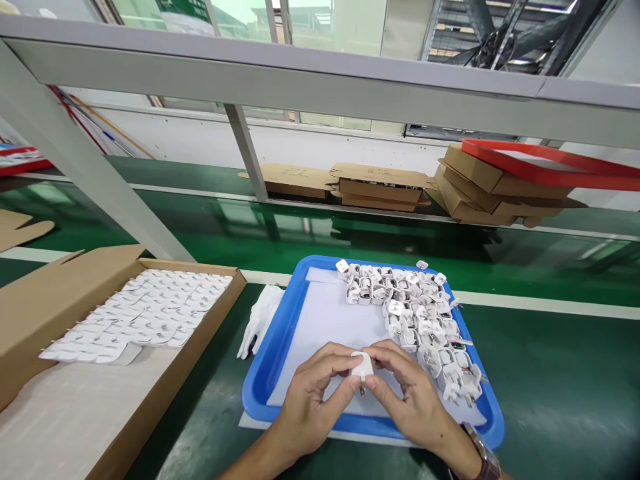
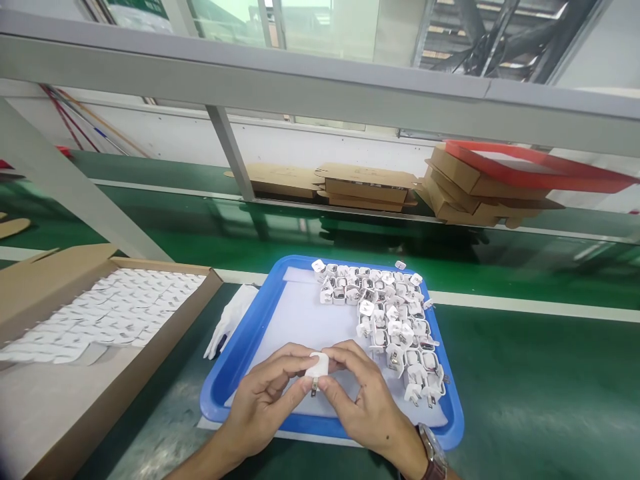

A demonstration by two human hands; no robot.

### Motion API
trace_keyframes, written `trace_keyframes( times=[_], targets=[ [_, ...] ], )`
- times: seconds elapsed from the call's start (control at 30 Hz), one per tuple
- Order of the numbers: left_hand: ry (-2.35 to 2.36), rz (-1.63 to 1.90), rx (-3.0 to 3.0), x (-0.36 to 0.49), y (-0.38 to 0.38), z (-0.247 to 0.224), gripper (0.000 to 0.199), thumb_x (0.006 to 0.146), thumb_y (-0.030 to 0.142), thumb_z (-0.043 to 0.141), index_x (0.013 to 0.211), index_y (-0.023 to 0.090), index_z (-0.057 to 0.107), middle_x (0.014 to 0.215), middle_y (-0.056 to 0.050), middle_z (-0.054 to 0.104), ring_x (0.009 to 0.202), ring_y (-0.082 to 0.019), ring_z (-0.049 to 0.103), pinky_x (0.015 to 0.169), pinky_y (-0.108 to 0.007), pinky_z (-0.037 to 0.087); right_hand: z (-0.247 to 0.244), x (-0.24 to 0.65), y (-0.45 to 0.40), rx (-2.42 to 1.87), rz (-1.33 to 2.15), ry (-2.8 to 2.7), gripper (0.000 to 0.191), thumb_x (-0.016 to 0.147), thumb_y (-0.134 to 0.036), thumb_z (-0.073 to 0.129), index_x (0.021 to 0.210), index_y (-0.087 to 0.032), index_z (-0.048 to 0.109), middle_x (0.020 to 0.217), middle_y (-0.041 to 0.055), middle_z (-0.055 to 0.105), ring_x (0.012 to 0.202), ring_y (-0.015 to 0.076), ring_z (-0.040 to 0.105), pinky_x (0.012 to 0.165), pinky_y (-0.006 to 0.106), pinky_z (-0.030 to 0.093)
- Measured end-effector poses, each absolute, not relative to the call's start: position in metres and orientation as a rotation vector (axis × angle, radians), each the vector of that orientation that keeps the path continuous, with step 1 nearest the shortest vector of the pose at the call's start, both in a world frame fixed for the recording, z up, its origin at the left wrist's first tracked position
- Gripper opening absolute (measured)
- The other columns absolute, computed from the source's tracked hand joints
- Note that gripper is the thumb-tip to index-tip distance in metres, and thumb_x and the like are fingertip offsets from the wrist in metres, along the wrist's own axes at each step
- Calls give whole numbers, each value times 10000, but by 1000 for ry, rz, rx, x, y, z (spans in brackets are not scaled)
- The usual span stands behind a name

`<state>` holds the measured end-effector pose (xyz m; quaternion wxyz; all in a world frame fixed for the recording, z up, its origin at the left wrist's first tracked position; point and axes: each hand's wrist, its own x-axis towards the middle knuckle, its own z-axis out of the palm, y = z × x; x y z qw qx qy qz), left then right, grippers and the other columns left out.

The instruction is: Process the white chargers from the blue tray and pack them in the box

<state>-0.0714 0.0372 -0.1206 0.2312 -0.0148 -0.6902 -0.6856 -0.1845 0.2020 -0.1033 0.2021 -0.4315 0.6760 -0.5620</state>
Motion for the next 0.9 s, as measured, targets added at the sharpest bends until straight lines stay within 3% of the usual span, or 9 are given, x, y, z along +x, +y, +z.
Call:
trace_keyframes(
  times=[0.23, 0.43, 0.53, 0.67, 0.77, 0.9],
  targets=[
    [-1846, -1991, 92, -71, 39, -118, 221, 992, 188, 653, 1168, 275, 755, 1070, -88, 699, 960, -212, 702, 867, -351, 604, -101, -185, 202, -1039, -1573, 1728, 261, 1029, -273, 605, 1282, -278, 667, 1139, 60, 627, 1101, 211, 639, 1000, 362, 535],
    [-1888, -2040, 119, -73, 39, -122, 205, 990, 221, 667, 1161, 271, 767, 1044, -76, 717, 954, -211, 719, 859, -338, 614, -98, -189, 201, -913, -1525, 1753, 224, 1001, -343, 648, 1179, -220, 709, 1065, 63, 660, 1009, 208, 652, 929, 353, 542],
    [-1954, -2021, 150, -72, 39, -123, 259, 1027, 242, 608, 1238, 297, 749, 1189, -92, 714, 1098, -240, 714, 903, -333, 625, -103, -193, 200, -734, -1562, 1696, 321, 950, -447, 711, 1148, -195, 711, 1016, 64, 690, 938, 201, 655, 891, 358, 550],
    [-2118, -1789, 156, -70, 42, -122, 421, 1023, 199, 573, 1415, 349, 621, 1432, -95, 578, 1258, -258, 645, 934, -336, 637, -111, -196, 200, -540, -1625, 1657, 520, 837, -550, 814, 1208, -206, 691, 984, 42, 674, 969, 204, 656, 926, 365, 545],
    [-2214, -1526, 122, -71, 45, -123, 565, 899, 116, 717, 1401, 344, 593, 1297, -72, 631, 1140, -233, 682, 909, -321, 640, -113, -195, 200, -520, -1612, 1635, 549, 820, -566, 828, 1224, -219, 693, 982, 29, 661, 947, 190, 657, 917, 354, 550],
    [-2199, -1366, 111, -75, 47, -127, 438, 876, 87, 734, 1250, 292, 636, 1113, -49, 682, 997, -205, 706, 822, -297, 638, -109, -194, 198, -542, -1577, 1629, 511, 863, -578, 783, 1218, -218, 704, 989, 39, 700, 932, 198, 677, 896, 356, 560]
  ],
)
